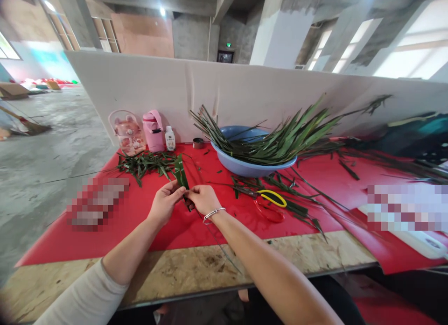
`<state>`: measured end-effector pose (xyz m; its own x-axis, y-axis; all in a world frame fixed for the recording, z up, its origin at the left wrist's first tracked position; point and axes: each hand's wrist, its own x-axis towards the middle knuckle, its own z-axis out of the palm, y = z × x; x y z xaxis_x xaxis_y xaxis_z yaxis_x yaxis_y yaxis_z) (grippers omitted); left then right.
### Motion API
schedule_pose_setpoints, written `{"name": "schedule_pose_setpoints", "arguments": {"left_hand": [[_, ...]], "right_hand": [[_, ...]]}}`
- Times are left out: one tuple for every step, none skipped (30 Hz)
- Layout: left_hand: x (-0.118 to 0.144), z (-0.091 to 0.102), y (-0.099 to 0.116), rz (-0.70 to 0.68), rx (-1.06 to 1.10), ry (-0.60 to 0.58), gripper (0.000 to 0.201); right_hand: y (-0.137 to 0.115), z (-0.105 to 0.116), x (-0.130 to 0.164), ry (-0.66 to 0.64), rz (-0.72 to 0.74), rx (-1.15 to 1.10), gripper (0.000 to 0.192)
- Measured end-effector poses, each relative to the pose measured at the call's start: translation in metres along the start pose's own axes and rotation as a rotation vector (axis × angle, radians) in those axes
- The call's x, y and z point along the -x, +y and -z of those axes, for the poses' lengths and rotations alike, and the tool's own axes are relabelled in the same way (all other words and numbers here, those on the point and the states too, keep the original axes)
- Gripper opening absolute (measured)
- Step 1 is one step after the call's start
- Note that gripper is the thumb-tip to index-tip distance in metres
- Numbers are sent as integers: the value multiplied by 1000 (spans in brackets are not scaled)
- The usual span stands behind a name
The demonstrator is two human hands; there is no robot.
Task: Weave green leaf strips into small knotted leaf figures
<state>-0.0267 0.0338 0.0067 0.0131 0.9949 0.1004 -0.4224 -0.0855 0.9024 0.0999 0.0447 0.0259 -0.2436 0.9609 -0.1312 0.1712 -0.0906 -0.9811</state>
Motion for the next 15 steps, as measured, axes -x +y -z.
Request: {"name": "schedule_pose_setpoints", "arguments": {"left_hand": [[0,0,0,-17,-24,-16,33],[0,1,0,-21,-38,-10,32],[-1,1,-1,-15,-38,11,32],[-1,2,-1,1,-26,35,31],[-1,2,-2,22,-6,55,31],[-1,2,-3,45,19,67,30],[-1,1,-3,67,44,75,30],[-1,1,-3,86,67,88,29],[-2,0,-2,101,88,111,30],[-2,0,0,114,108,149,30],[-3,0,2,123,128,193,31],[-3,0,4,130,150,238,32],[-4,0,7,136,173,277,32],[-5,0,9,144,195,306,32],[-6,0,12,154,215,326,31]], "right_hand": [[-1,-1,0,0,-10,-5,21],[-2,-1,0,-1,-21,-11,20],[-2,-2,0,-4,-28,-14,20],[-2,-2,0,-11,-31,-6,21],[-2,-3,0,-20,-27,17,22],[-2,-3,1,-28,-14,61,24],[-2,-2,2,-37,13,128,26],[-2,0,3,-43,52,217,29],[-2,3,4,-44,107,320,31],[-3,8,5,-40,171,420,32],[-5,14,6,-32,229,503,33],[-7,21,7,-25,271,559,34],[-8,29,8,-18,288,574,35],[-10,37,7,-15,280,553,36],[-12,44,7,-18,259,506,36]]}}
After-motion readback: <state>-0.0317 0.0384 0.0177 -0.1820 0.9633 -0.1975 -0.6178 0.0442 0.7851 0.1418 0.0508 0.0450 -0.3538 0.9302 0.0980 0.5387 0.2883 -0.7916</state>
